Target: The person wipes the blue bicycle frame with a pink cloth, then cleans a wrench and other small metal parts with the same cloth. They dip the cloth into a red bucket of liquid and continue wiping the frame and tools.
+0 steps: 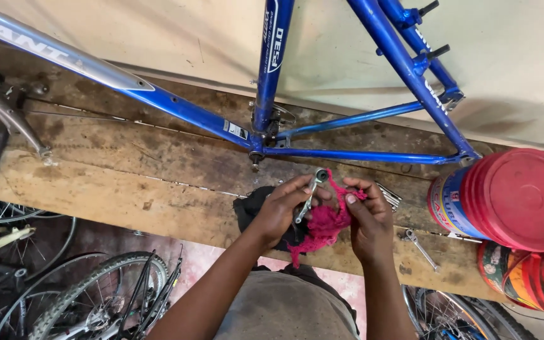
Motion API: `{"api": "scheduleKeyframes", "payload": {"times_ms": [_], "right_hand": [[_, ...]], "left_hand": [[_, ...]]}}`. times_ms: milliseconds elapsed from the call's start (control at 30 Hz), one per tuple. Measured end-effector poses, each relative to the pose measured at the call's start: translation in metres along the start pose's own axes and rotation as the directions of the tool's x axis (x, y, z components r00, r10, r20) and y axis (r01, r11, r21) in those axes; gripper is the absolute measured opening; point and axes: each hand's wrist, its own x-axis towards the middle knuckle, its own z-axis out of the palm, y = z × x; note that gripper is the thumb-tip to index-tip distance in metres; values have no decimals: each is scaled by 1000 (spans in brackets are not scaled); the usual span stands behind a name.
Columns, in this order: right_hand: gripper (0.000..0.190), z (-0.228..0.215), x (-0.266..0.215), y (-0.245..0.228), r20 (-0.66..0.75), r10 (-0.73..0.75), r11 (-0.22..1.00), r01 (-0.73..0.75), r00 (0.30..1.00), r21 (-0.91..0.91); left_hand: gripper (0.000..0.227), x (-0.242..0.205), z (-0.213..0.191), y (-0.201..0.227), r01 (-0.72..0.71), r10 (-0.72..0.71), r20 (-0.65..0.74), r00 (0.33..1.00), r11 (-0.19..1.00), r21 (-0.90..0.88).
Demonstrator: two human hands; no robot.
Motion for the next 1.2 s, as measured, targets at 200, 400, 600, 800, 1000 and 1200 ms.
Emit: {"api": "scheduleKeyframes", "payload": {"times_ms": [200,400,600,800,1000,1200], "right_hand": [[48,-16,3,2,-2,6,996,-6,1000,91],[58,-49,4,8,28,76,966,-81,997,246],[53,-31,-6,7,40,34,999,-33,999,-31],[50,20,-23,-33,261,108,960,-33,959,-279],[37,1,-21,-22,244,125,937,-34,962,-348],[33,8,-24,-33,223,175,920,-78,959,-385]], "left_hand": [[59,-2,-3,7,55,-54,31,998,998,-36],[56,-11,-3,13,77,-74,50,996,995,-67],[36,-9,1,-3,96,-104,-45,994,984,-147],[34,-14,12,2,129,-139,-122,983,988,-83],[26,-10,0,-10,99,-102,-196,975,995,-24],[26,-18,18,4,29,-11,-120,993,988,150]]}}
